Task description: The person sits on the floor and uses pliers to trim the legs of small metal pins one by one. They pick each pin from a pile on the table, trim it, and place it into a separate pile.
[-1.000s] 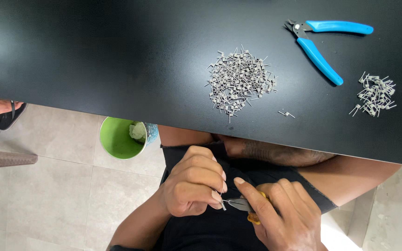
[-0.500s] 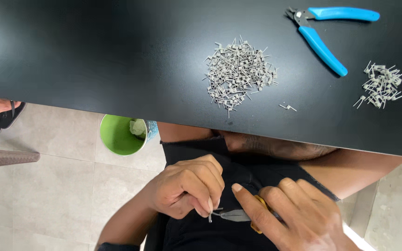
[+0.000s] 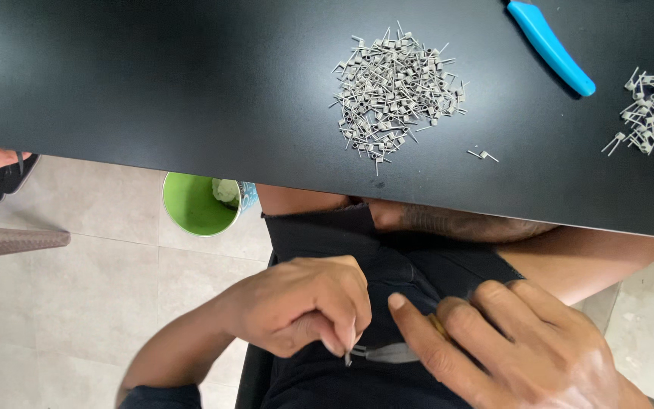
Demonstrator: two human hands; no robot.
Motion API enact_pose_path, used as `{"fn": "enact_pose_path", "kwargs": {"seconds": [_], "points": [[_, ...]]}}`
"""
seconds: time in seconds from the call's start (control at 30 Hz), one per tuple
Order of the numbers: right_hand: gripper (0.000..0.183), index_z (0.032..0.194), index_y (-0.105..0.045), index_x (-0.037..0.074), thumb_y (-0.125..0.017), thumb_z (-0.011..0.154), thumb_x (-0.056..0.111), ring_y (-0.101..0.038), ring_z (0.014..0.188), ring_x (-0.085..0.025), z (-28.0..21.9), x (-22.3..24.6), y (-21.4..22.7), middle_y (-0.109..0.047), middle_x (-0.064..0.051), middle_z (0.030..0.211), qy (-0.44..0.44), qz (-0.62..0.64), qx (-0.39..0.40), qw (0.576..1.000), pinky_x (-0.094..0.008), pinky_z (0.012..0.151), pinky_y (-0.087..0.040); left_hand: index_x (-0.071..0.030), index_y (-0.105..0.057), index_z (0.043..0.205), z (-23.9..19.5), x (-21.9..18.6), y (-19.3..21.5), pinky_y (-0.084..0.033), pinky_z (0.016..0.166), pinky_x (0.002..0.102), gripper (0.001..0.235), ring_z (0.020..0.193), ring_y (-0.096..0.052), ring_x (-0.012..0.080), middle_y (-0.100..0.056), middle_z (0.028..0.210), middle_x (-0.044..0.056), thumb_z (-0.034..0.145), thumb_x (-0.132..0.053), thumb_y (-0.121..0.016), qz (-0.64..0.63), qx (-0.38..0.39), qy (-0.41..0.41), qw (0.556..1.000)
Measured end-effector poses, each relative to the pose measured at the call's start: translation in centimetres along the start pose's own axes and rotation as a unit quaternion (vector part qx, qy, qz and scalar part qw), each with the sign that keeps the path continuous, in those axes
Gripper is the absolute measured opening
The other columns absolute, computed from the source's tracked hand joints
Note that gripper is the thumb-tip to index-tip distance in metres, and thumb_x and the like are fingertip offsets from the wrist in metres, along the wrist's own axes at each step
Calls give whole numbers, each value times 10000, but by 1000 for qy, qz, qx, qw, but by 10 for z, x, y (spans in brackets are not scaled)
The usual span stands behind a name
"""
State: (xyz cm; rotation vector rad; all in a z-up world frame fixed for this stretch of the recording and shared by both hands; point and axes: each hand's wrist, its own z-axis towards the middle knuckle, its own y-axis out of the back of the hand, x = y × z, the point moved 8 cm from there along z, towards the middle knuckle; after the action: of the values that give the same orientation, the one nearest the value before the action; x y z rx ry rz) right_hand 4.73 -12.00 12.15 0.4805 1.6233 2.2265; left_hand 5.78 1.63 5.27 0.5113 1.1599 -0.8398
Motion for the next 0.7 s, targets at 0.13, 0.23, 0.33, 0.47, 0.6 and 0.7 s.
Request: {"fn": "enact_pose_path", "kwargs": {"seconds": [0.13,0.23,0.33,0.47,0.6,0.7], "points": [[281,1254,-702,85,-567,1008,91,-591,677,-219,-18,-2,-9,-645,-100,919,-68,12,34,997,-362,563,-427,-154,-620,943,17,4,23,-517,762,254,194,817,-686,116,-688,905,-14,1045,-308,-559,16,-57,179,982],[293,1146,-739,96,-503,1003,194,-554,623,-235,-46,-6,-17,-657,-88,865,-134,37,-36,990,-391,604,-424,-73,-661,924,16,28,31,-542,611,231,178,715,-713,107,-751,827,43,966,-240,-618,-141,-129,350,917],[259,1184,-691,168,-574,953,151,-605,699,-170,-81,-11,-57,-672,22,852,-297,202,7,933,-284,669,-456,-76,-682,878,12,35,36,-552,546,240,176,674,-728,120,-800,819,64,940,-239,-659,-83,-150,486,857],[317,1210,-705,116,-610,957,281,-617,751,-120,-99,9,-105,-665,-23,889,-425,416,3,804,-250,723,-458,-81,-659,854,16,33,30,-528,512,240,213,641,-687,105,-776,799,42,959,-266,-654,-79,-131,524,838],[363,1297,-604,58,-548,1011,274,-593,826,-122,-86,21,-119,-639,-38,925,-464,501,-35,730,-278,809,-487,-104,-667,867,16,36,24,-521,506,228,192,617,-655,81,-760,787,15,979,-259,-653,-61,-108,552,825],[242,1178,-573,65,-518,1025,245,-639,881,-133,-77,20,-119,-651,-49,977,-454,508,-34,731,-277,806,-516,-84,-658,835,15,42,20,-513,465,234,208,609,-681,94,-757,755,34,975,-238,-654,-77,-118,531,836]]}}
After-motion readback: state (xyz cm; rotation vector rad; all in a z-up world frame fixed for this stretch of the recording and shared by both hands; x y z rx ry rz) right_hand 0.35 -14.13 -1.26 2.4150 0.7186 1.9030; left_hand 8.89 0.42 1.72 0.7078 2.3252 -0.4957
